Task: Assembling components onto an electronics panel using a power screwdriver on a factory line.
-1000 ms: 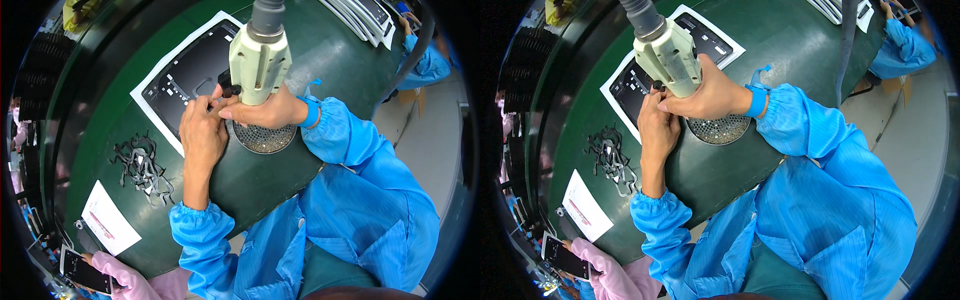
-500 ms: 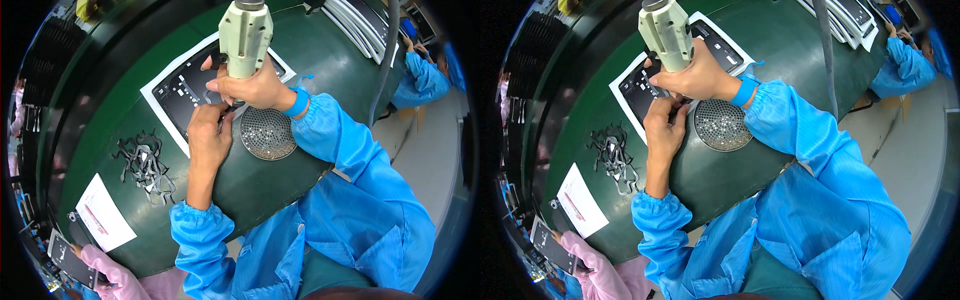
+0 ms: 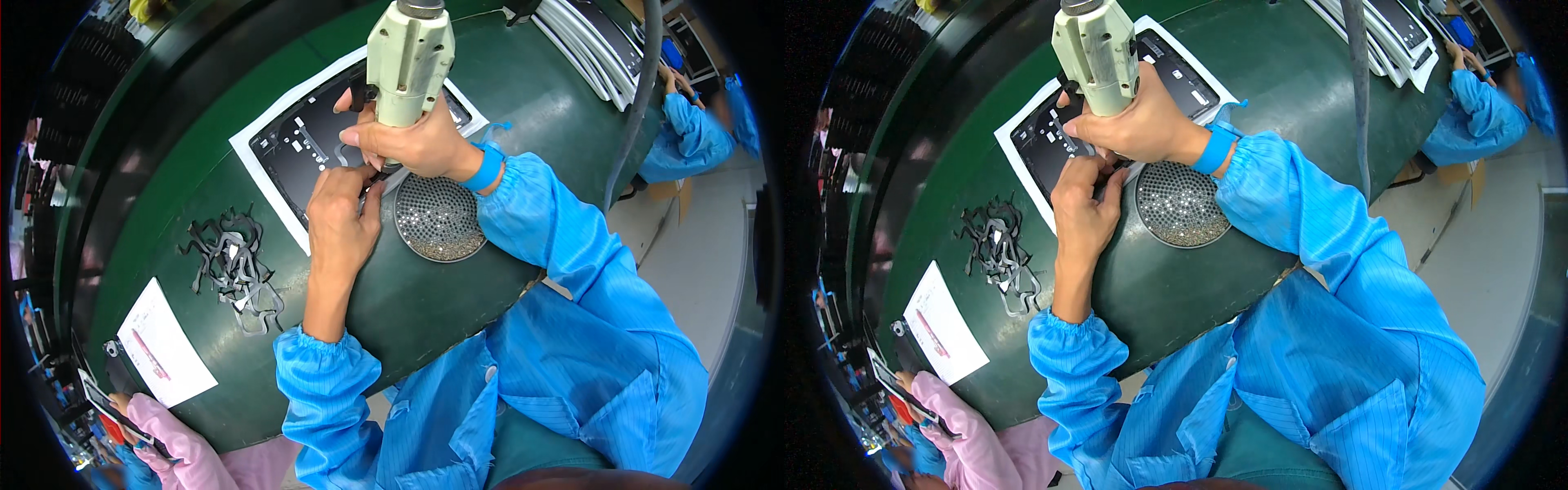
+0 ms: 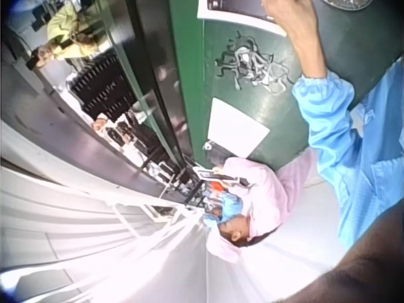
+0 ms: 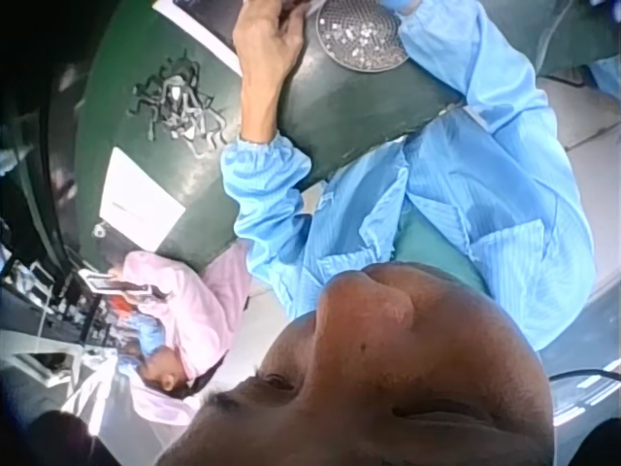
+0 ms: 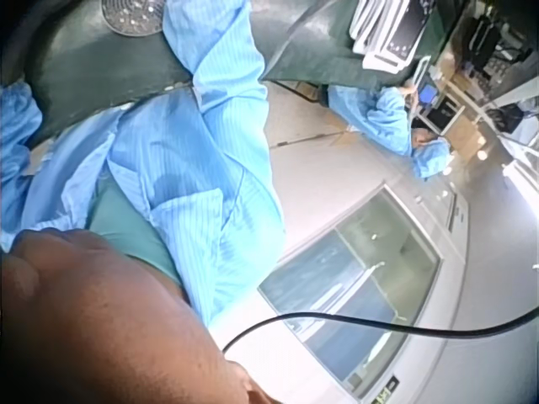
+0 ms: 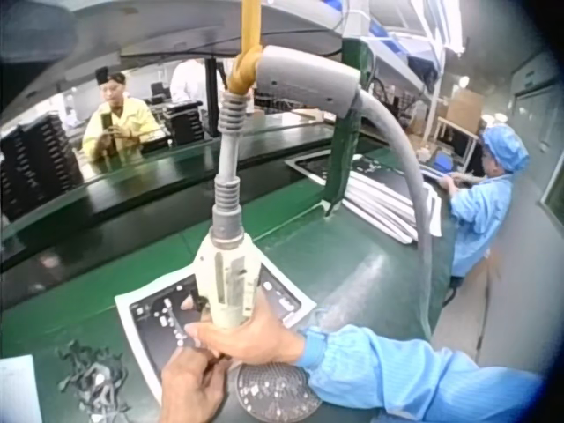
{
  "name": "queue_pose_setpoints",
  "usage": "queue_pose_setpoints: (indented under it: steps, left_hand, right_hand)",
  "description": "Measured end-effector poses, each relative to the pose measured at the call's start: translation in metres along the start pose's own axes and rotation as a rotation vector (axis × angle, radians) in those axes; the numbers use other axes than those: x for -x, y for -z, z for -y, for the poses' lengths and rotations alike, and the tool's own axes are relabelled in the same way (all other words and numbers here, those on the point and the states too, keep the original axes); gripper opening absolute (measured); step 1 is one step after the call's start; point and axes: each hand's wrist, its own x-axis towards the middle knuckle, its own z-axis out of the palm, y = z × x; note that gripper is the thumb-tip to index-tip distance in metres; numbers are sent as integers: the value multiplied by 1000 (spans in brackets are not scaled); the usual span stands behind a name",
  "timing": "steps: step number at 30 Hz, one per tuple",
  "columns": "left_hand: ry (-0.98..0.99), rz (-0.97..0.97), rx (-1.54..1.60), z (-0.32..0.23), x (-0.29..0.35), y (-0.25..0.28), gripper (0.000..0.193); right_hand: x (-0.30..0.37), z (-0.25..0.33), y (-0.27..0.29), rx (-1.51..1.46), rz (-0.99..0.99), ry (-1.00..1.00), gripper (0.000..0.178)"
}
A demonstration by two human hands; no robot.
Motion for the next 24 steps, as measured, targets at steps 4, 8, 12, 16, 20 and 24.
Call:
queue_pose_setpoints:
  steps: [4, 8, 12, 16, 20, 24]
  left_hand:
    - [66, 43, 32, -2, 1, 1, 20]
    - [73, 45, 35, -1, 2, 1, 19]
    - [69, 44, 41, 0, 2, 0, 18]
    - [68, 43, 39, 0, 3, 1, 18]
    - [78, 39, 43, 1, 3, 0, 17]
    - [92, 39, 49, 0, 3, 2, 16]
  right_hand:
    - [0, 0, 0, 59, 12, 35, 28]
    - [1, 2, 1, 64, 45, -1, 28]
    - [2, 1, 1, 57, 24, -4, 28]
    - [4, -5, 1, 85, 33, 27, 27]
    - [9, -5, -3, 56, -35, 26, 17]
    - [12, -3, -6, 65, -39, 29, 14]
